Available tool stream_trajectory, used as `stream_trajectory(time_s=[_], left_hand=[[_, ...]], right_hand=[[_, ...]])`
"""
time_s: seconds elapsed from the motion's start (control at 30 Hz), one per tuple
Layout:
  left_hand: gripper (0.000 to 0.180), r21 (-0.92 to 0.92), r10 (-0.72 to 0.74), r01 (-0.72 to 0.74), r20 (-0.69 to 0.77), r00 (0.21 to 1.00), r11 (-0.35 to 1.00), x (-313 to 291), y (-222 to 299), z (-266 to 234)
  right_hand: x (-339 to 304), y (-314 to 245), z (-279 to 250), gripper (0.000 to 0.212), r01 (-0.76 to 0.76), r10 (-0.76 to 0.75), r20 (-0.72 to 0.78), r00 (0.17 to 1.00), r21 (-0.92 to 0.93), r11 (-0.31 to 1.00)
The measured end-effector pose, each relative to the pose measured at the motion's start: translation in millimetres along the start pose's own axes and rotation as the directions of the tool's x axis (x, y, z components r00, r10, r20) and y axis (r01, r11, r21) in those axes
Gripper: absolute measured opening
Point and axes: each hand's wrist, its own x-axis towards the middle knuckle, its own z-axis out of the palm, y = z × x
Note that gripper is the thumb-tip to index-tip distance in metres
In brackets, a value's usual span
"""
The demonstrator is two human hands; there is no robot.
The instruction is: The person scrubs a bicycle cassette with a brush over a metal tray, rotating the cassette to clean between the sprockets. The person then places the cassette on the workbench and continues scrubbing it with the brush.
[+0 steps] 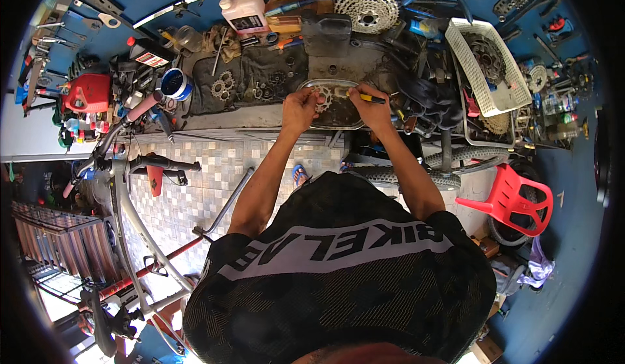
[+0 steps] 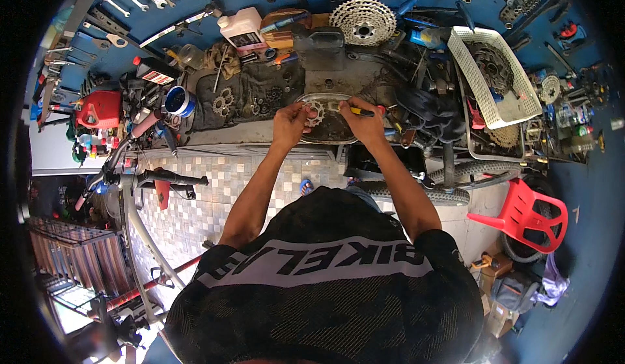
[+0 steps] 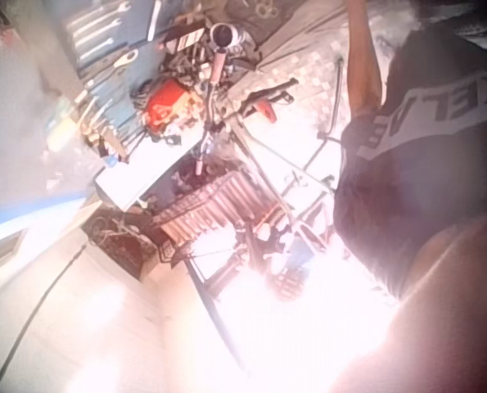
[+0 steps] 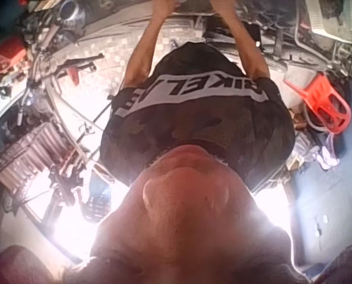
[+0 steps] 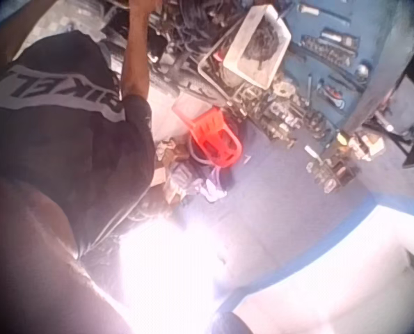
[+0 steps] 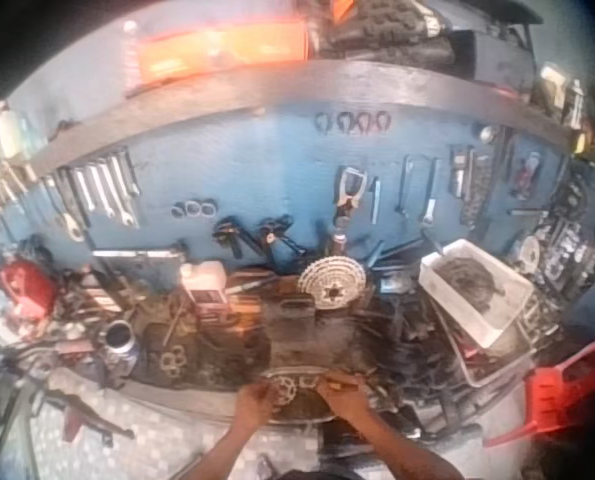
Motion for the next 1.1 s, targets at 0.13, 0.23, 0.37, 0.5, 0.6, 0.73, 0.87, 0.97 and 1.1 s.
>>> stream_trajectory(time_s=[0.13,0.23,0.37,0.5,0.6,0.73,0.87,0.97,1.1], left_hand=[[0.026,0.106,0.057,-0.06,0.03,0.998,0.993,2,-5,2],[0.026,0.068,0.052,-0.052,0.006,0.999,0.996,0,-9,2],[0.025,-0.001,0.024,-0.024,0.012,1.0,1.0,0,-15,11],[0.025,0.17,0.076,-0.079,0.023,0.997,0.982,7,-17,10],[0.025,0.176,0.084,-0.087,0.026,0.996,0.981,9,-10,9],[0.024,0.193,0.088,-0.093,0.033,0.996,0.977,1,-4,15],[0.025,0.161,0.103,-0.102,0.0,0.995,0.982,4,-7,14],[0.021,0.155,0.166,-0.157,-0.051,0.985,0.975,4,-3,15],[0.02,0.105,0.097,-0.089,-0.079,0.992,0.991,3,16,13]], right_hand=[[-5,-15,18,0.031,0.065,-0.053,-0.057,0.997,0.231,0.971],[5,1,19,0.033,0.099,-0.089,-0.072,0.993,0.159,0.982],[1,4,18,0.035,0.11,-0.099,-0.084,0.991,0.131,0.985],[1,-15,18,0.031,0.074,-0.067,-0.049,0.997,0.165,0.984],[2,-3,9,0.029,0.0,0.008,-0.051,0.999,0.141,0.99],[-2,-16,26,0.029,0.045,-0.024,-0.079,0.997,0.266,0.963],[4,-3,7,0.029,-0.035,0.04,-0.048,0.998,0.101,0.994],[0,-11,14,0.032,0.062,-0.048,-0.098,0.994,0.149,0.987],[2,1,0,0.031,-0.035,0.063,-0.116,0.991,0.227,0.973]])
